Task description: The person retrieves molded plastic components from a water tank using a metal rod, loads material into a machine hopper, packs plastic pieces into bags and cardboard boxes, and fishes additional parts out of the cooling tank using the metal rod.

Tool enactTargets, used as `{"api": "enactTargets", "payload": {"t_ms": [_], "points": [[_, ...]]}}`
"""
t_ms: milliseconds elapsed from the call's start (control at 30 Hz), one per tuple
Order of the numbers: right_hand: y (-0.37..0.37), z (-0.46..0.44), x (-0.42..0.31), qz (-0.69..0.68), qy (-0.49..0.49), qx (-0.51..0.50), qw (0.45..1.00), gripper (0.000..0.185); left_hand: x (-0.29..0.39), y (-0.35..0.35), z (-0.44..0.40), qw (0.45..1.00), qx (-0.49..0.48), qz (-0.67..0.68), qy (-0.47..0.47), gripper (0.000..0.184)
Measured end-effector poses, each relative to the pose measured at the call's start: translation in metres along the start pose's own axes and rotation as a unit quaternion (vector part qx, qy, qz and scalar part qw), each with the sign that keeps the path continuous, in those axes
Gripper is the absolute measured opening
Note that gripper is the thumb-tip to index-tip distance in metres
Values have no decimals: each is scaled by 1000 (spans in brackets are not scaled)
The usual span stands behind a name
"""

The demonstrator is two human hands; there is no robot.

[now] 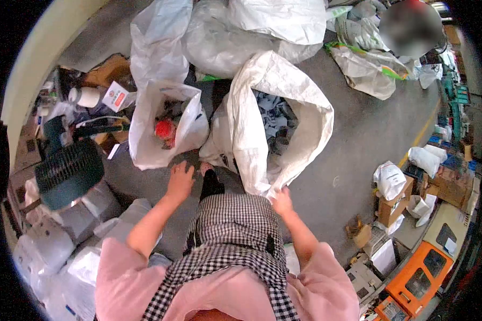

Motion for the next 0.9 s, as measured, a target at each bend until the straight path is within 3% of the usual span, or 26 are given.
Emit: {"api": "enactTargets", "payload": {"t_ms": [67, 133, 167, 233, 267, 333, 367, 433, 533, 567, 667, 733, 800, 833, 867, 900], "points": [[-30, 64, 109, -18, -130, -65, 989, 42, 30, -28, 14, 999, -27, -27, -15, 39], [-102, 124, 257, -214, -268, -28, 939, 41, 68, -67, 24, 984, -145, -106, -13, 28], [-153, 152, 322, -334, -333, 6, 882, 42, 93, -77, 29, 983, -127, -128, -37, 21], [-190, 198, 343, -370, -356, 26, 857, 44, 148, -94, 33, 973, -132, -178, -72, 35], [-209, 232, 360, -390, -384, 41, 836, 46, 185, -102, 29, 970, -120, -182, -105, 33], [-199, 280, 341, -336, -368, 36, 866, 50, 248, -129, 22, 957, -132, -218, -136, 41], [-229, 312, 356, -387, -401, 62, 828, 50, 297, -130, 26, 949, -181, -229, -116, 45], [-280, 336, 349, -422, -351, 39, 835, 51, 367, -144, 24, 934, -193, -252, -163, 43], [-325, 414, 351, -563, -364, 6, 742, 50, 505, -174, 37, 887, -202, -310, -276, 44], [-367, 418, 368, -531, -368, 42, 762, 45, 554, -179, 46, 873, -200, -302, -327, 42], [-422, 465, 396, -554, -397, 68, 728, 40, 660, -209, 66, 849, -207, -223, -432, 35], [-438, 478, 418, -582, -414, 85, 695, 38, 707, -222, 62, 843, -231, -148, -462, 27], [-446, 487, 440, -601, -438, 98, 662, 35, 727, -246, 48, 829, -241, -203, -462, 23], [-447, 486, 452, -631, -436, 116, 632, 34, 704, -280, 12, 798, -249, -253, -487, 23], [-448, 484, 466, -658, -432, 135, 602, 33, 701, -302, 7, 748, -277, -398, -454, 28], [-447, 486, 481, -661, -440, 146, 590, 33, 648, -350, -41, 646, -312, -515, -468, 27]]}}
Point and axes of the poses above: each hand's wrist, its own z-axis away from the middle knuckle, its own y-axis out of the back of the hand, x = y × z, the point moved 10 cm from there along -z, towards the middle knuckle, and after that the axes turned 14 degrees about -x, right-handed, at the moved point
